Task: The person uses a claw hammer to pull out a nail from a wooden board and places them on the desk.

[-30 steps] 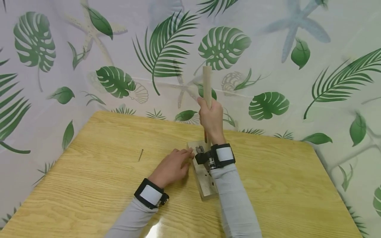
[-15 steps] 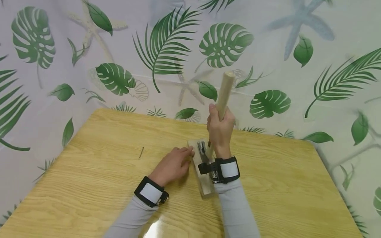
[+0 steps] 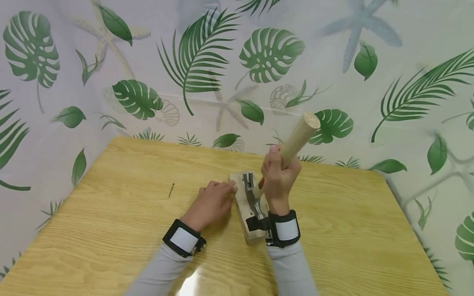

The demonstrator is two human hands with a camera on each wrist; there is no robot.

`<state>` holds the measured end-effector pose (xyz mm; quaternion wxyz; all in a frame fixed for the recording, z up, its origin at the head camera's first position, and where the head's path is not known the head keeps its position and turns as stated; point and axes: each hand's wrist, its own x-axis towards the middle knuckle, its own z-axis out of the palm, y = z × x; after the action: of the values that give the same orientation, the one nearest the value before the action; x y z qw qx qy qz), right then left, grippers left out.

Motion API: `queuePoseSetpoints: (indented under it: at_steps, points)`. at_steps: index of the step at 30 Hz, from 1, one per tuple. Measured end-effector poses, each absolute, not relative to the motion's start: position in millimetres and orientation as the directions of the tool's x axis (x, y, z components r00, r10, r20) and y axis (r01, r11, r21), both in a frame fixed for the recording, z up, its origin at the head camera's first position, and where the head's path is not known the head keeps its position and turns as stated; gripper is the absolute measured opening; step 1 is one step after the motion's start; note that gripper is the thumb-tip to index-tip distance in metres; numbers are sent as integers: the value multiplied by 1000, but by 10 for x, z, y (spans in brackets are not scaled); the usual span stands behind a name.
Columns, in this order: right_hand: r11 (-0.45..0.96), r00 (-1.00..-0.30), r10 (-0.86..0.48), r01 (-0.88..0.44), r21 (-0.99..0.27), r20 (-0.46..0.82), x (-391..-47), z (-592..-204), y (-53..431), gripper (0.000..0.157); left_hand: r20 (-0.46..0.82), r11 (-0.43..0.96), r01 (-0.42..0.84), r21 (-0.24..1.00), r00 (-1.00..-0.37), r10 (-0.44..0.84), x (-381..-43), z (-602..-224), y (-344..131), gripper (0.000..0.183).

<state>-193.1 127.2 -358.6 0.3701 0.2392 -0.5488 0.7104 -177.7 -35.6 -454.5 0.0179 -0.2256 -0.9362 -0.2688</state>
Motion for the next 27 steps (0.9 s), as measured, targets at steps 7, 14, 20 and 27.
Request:
queuePoseSetpoints:
  at_steps: [7,14,20,27]
  points:
    - [-240,-594,260,-803,-545,761,-1819,-3504,1283,26,133,708,429,560,-891,435,-1823,-4533,-410,41]
    - [-298,-617,260,-783,-546,743,-1683,-3395,1372,27,160,672,464,577,-871,464,-1871,-4500,-428,40]
    - [-336,-603,254,-788,-516,756,-1511,-3173,1421,29,309,461,559,689,-802,511,-1845,-4411,-316,30]
    - [-419,-619,231,-760,-497,751,-1393,-3025,1457,29,455,362,643,674,-748,483,-1795,-4357,-230,9]
